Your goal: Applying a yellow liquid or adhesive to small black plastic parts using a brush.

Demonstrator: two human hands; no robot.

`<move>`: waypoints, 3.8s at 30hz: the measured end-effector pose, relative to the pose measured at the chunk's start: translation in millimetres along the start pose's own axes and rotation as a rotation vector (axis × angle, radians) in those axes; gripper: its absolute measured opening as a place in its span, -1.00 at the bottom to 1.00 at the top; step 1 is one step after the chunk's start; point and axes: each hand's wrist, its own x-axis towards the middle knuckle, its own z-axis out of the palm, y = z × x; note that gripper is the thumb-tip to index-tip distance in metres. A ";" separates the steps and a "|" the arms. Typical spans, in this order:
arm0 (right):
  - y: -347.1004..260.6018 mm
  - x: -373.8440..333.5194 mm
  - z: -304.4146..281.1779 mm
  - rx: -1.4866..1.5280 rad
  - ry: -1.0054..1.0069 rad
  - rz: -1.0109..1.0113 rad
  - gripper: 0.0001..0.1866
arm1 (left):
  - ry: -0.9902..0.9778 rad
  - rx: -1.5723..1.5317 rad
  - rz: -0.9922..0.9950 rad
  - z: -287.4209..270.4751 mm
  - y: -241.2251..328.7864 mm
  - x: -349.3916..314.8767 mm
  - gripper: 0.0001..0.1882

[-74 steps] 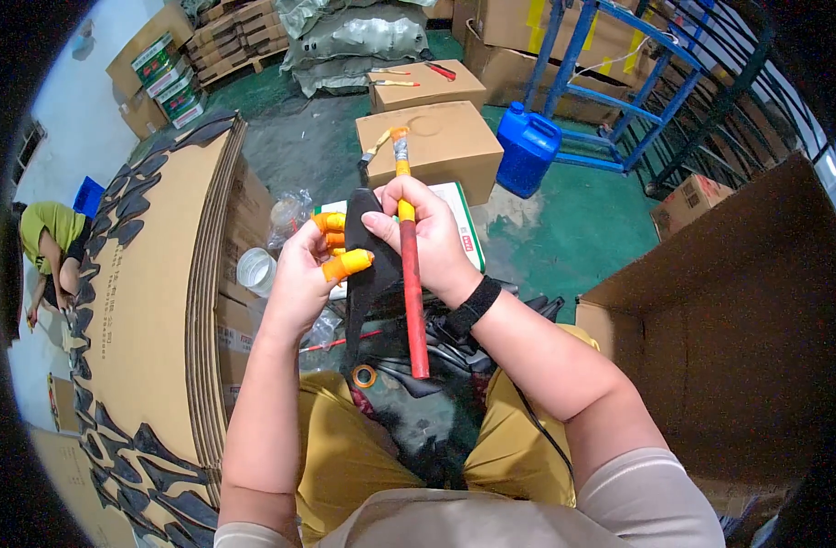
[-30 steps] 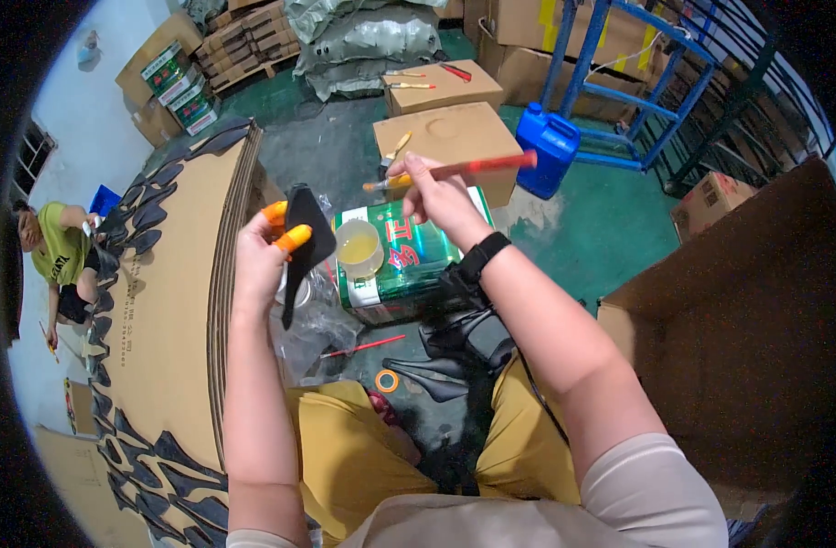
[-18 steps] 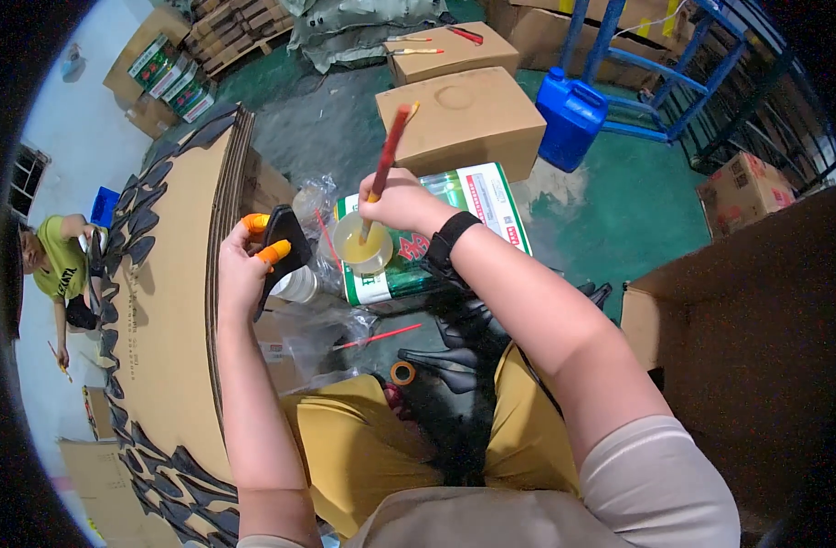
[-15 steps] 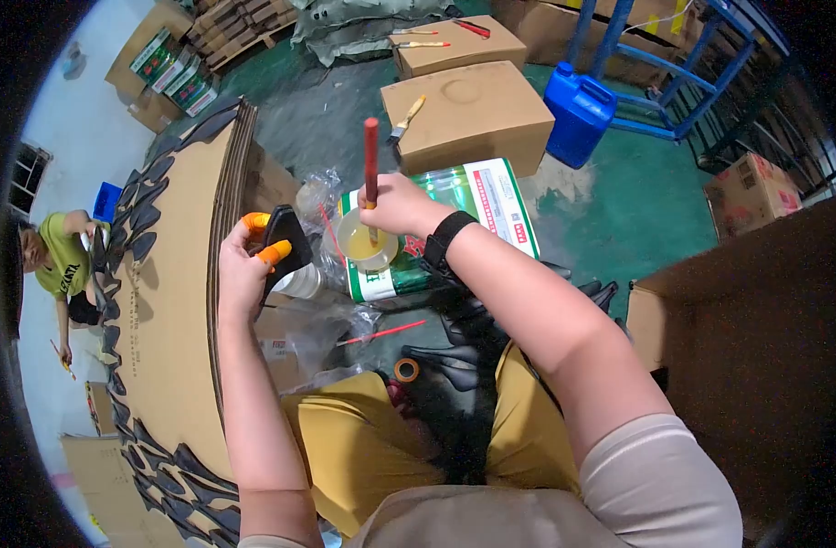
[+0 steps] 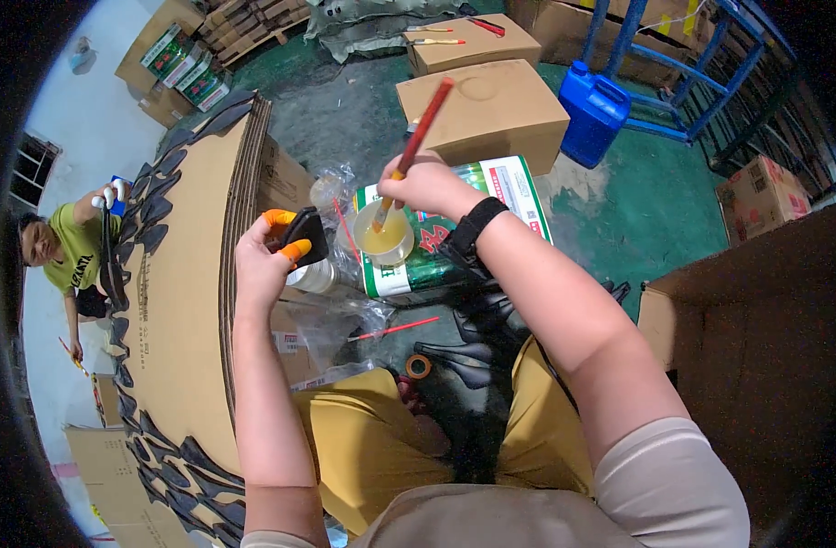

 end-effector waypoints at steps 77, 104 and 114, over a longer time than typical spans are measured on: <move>-86.1 -44.9 -30.2 0.630 0.065 -0.494 -0.76 | -0.132 -0.739 0.020 8.2 14.0 -11.2 -0.52; -77.1 -40.7 -34.3 0.563 -0.001 -0.506 -0.78 | -0.211 -0.876 0.053 -2.9 0.5 -8.6 -0.50; -68.0 -37.7 -35.0 0.546 -0.015 -0.454 -0.79 | -0.188 -1.061 0.038 -11.8 -3.7 -8.8 -0.56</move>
